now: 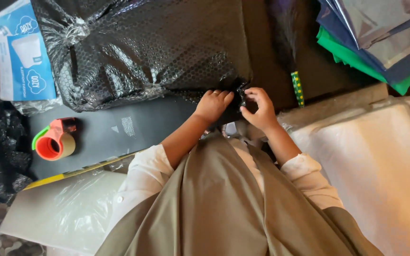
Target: The person wraps a rectangular item in black bubble wrap on a table, folds the edges, and secures the package with tape. They then use a duster to wipe the surface of the wrapped package.
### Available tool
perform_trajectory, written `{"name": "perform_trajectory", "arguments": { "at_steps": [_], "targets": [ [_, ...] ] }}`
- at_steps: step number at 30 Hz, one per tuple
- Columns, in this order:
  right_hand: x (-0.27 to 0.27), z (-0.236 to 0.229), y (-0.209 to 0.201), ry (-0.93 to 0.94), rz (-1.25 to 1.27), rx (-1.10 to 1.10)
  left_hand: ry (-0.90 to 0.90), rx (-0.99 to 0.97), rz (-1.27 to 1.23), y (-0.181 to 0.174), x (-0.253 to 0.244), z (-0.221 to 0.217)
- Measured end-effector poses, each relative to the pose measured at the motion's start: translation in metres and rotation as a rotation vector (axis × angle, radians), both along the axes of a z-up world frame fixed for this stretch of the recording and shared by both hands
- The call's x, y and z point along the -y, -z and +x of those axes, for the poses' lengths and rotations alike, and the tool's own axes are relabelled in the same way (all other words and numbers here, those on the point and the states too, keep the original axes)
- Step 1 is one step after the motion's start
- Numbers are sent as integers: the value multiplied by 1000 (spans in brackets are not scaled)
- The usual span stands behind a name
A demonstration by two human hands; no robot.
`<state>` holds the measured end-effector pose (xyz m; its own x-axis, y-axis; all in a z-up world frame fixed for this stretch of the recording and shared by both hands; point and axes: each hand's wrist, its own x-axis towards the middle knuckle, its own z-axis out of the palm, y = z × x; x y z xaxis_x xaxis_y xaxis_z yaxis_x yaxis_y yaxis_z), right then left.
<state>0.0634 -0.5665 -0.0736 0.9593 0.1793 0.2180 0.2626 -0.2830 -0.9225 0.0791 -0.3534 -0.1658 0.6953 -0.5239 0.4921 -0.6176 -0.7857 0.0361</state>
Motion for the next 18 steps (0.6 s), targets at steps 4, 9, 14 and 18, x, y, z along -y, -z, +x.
{"name": "perform_trajectory", "arguments": {
  "at_steps": [4, 9, 14, 18],
  "targets": [
    [9, 1, 13, -123, 48, -14, -51, -7, -44, -13, 8, -12],
    [-10, 31, 37, -134, -534, 561, -29, 38, -18, -33, 8, -5],
    [-10, 59, 68, -97, -525, 580, -47, 127, -16, -36, 5, 2],
    [-1, 70, 55, -153, -364, 276, -37, 259, -92, -114, -2, 13]
  ]
}}
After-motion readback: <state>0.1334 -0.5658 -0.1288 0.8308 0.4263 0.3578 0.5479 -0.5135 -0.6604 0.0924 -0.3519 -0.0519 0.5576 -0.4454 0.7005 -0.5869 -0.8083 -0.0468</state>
